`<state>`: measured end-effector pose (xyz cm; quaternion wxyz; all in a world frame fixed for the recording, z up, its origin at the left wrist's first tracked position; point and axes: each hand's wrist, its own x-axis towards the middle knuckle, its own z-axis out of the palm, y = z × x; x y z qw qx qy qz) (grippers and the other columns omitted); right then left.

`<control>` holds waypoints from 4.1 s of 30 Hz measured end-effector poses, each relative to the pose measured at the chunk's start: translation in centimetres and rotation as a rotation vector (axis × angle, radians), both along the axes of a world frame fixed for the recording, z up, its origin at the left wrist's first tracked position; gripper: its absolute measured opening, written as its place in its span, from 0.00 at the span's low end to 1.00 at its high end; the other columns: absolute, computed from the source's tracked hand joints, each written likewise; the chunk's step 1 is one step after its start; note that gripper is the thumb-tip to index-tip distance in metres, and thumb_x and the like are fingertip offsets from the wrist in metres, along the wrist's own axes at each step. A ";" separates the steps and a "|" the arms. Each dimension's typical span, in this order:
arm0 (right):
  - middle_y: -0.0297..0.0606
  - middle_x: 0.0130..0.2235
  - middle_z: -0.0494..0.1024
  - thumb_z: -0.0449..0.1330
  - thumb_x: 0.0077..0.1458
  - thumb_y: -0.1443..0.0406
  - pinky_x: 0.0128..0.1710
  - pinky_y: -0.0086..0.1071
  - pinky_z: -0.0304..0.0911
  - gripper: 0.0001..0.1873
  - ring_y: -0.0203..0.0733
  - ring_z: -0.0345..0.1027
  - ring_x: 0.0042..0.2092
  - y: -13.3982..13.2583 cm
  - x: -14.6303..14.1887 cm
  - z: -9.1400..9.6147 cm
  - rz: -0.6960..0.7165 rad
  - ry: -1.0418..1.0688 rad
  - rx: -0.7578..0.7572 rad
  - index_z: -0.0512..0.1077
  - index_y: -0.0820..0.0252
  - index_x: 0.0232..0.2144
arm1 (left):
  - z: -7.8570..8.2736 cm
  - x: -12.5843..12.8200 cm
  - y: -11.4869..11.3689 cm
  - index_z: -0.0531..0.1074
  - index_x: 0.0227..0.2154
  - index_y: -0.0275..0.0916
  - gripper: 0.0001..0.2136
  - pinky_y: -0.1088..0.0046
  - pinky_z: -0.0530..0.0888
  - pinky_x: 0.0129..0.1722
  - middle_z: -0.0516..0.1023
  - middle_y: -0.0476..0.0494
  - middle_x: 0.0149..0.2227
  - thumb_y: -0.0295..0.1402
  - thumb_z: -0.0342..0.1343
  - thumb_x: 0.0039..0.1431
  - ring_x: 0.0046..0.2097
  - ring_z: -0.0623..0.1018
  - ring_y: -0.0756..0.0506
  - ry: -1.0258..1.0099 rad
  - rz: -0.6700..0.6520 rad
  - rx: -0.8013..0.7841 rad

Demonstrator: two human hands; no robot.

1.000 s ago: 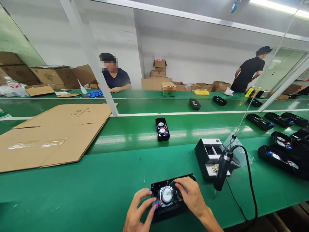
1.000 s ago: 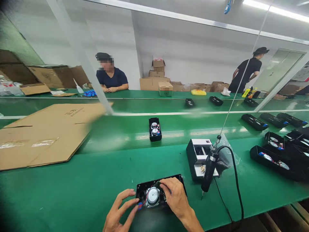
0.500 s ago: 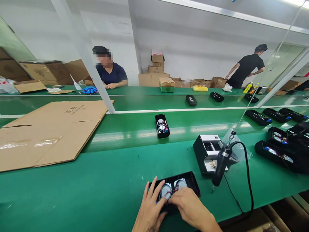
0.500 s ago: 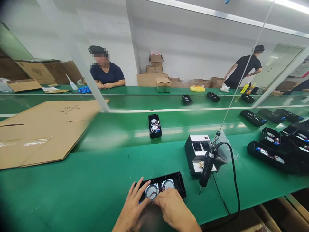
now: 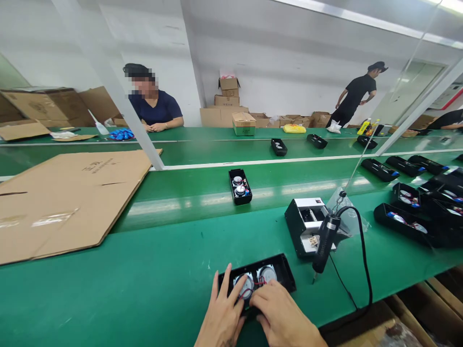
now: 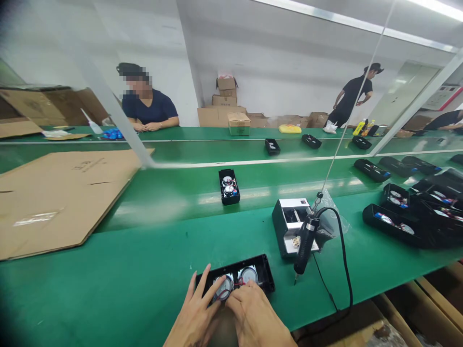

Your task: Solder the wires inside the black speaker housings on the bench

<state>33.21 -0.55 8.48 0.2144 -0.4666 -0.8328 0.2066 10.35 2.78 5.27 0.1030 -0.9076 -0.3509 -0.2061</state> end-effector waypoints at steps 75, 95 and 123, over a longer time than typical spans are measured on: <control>0.46 0.49 0.89 0.71 0.61 0.65 0.59 0.45 0.68 0.22 0.57 0.81 0.56 7.7 -0.3 8.6 0.082 -0.264 -0.134 0.82 0.57 0.58 | 6.7 0.5 11.8 0.76 0.22 0.40 0.19 0.65 0.75 0.49 0.83 0.49 0.53 0.45 0.79 0.46 0.50 0.80 0.39 -0.078 -0.110 -1.178; 0.26 0.21 0.71 0.72 0.59 0.43 0.24 0.37 0.67 0.25 0.42 0.66 0.21 3.2 13.2 0.3 -0.992 0.913 0.186 0.75 0.56 0.40 | 0.0 -0.6 3.9 0.78 0.30 0.49 0.19 0.52 0.56 0.77 0.86 0.59 0.53 0.47 0.84 0.51 0.74 0.69 0.28 -0.149 -0.283 -0.248; 0.23 0.26 0.73 0.75 0.65 0.57 0.23 0.30 0.63 0.24 0.36 0.65 0.22 2.2 11.1 8.5 -0.595 1.353 0.182 0.71 0.50 0.57 | 0.5 0.9 5.1 0.80 0.35 0.45 0.12 0.40 0.65 0.70 0.86 0.54 0.55 0.32 0.80 0.55 0.72 0.69 0.23 -0.096 -0.321 -0.300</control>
